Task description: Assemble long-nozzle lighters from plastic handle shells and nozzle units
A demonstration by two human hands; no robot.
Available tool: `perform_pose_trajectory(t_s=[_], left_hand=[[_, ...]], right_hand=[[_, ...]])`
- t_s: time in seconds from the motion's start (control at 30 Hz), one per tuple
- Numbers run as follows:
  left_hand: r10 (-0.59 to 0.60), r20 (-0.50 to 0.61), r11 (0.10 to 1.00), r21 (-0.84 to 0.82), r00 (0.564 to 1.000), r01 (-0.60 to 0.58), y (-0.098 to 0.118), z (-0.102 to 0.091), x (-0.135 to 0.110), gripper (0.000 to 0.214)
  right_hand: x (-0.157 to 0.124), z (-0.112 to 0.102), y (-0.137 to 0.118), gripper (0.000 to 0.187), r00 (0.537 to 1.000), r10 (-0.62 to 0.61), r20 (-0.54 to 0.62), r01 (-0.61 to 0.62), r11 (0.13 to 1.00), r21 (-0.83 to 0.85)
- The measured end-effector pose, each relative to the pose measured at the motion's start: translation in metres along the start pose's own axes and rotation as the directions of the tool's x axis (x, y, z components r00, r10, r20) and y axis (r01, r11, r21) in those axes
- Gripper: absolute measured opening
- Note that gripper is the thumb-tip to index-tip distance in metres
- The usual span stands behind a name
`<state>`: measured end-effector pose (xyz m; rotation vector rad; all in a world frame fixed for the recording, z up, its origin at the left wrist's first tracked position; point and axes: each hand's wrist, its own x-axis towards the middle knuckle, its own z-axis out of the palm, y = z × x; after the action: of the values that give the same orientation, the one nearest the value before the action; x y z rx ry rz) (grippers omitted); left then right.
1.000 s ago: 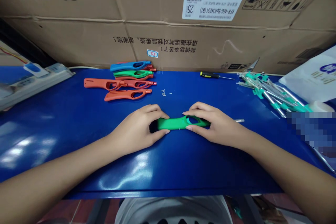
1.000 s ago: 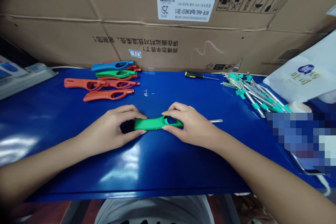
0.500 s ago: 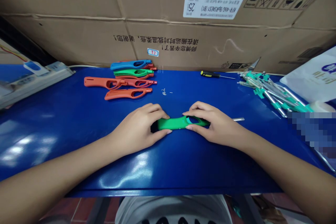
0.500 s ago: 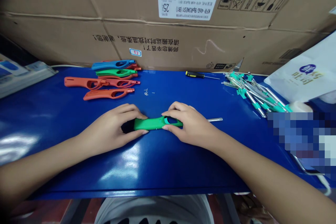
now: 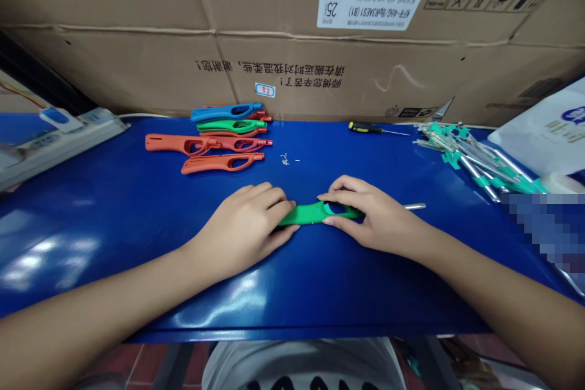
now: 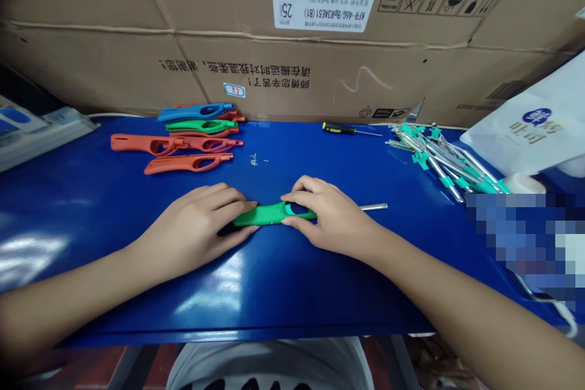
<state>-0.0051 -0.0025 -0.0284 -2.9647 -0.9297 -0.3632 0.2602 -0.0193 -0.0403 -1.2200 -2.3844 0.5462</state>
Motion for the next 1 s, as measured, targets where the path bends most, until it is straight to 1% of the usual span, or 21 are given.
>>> perform_pose_trajectory(t_s=[0.03, 0.1, 0.2, 0.27, 0.33, 0.47, 0.57, 0.67, 0.77, 0.83, 0.9, 1.0], left_hand=[[0.017, -0.002, 0.998, 0.054, 1.0, -0.017, 0.002, 0.0, 0.0, 0.025], [0.044, 0.005, 0.992, 0.12, 0.999, -0.044, 0.005, 0.001, -0.001, 0.025], [0.067, 0.009, 0.991, 0.116, 0.998, -0.067, 0.005, 0.002, -0.001, 0.026], [0.083, 0.0, 0.993, 0.085, 0.997, -0.083, 0.002, 0.003, 0.0, 0.027], [0.102, -0.015, 0.994, 0.048, 0.995, -0.101, -0.002, 0.004, 0.0, 0.028], [0.095, -0.056, 0.991, -0.086, 0.994, -0.1, -0.008, 0.006, 0.0, 0.028], [0.077, -0.064, 0.976, -0.197, 0.995, -0.089, -0.007, 0.007, 0.0, 0.028], [0.09, -0.063, 0.962, -0.253, 0.994, -0.103, -0.005, 0.007, 0.0, 0.027], [0.102, -0.071, 0.958, -0.261, 0.992, -0.118, -0.005, 0.008, 0.0, 0.026], [0.103, -0.087, 0.965, -0.231, 0.991, -0.121, -0.007, 0.008, 0.0, 0.025], [0.11, -0.105, 0.974, -0.185, 0.988, -0.128, -0.012, 0.008, 0.001, 0.025], [0.128, -0.14, 0.979, -0.14, 0.982, -0.148, -0.019, 0.005, 0.001, 0.024]], right_hand=[[0.0, 0.0, 0.0, 0.031, 1.0, -0.017, 0.0, 0.017, 0.999, -0.034], [0.001, -0.001, 0.001, 0.035, 0.996, -0.078, 0.03, 0.082, 0.983, -0.162], [0.002, -0.003, 0.004, 0.042, 0.976, -0.178, 0.123, 0.21, 0.914, -0.346], [0.003, -0.005, 0.006, 0.044, 0.964, -0.22, 0.151, 0.262, 0.887, -0.38], [0.003, -0.006, 0.006, 0.043, 0.958, -0.246, 0.148, 0.285, 0.879, -0.382], [0.002, -0.006, 0.004, 0.037, 0.954, -0.266, 0.137, 0.297, 0.895, -0.333], [0.001, -0.007, 0.002, 0.036, 0.951, -0.274, 0.146, 0.307, 0.9, -0.308], [0.0, -0.006, 0.001, 0.038, 0.945, -0.293, 0.147, 0.325, 0.897, -0.301], [0.001, -0.004, 0.002, 0.039, 0.946, -0.296, 0.135, 0.324, 0.897, -0.301], [0.003, -0.004, 0.003, 0.039, 0.952, -0.281, 0.123, 0.306, 0.899, -0.314], [0.005, -0.005, 0.005, 0.04, 0.959, -0.263, 0.109, 0.285, 0.89, -0.355], [0.004, -0.01, 0.009, 0.042, 0.964, -0.252, 0.084, 0.263, 0.855, -0.448]])
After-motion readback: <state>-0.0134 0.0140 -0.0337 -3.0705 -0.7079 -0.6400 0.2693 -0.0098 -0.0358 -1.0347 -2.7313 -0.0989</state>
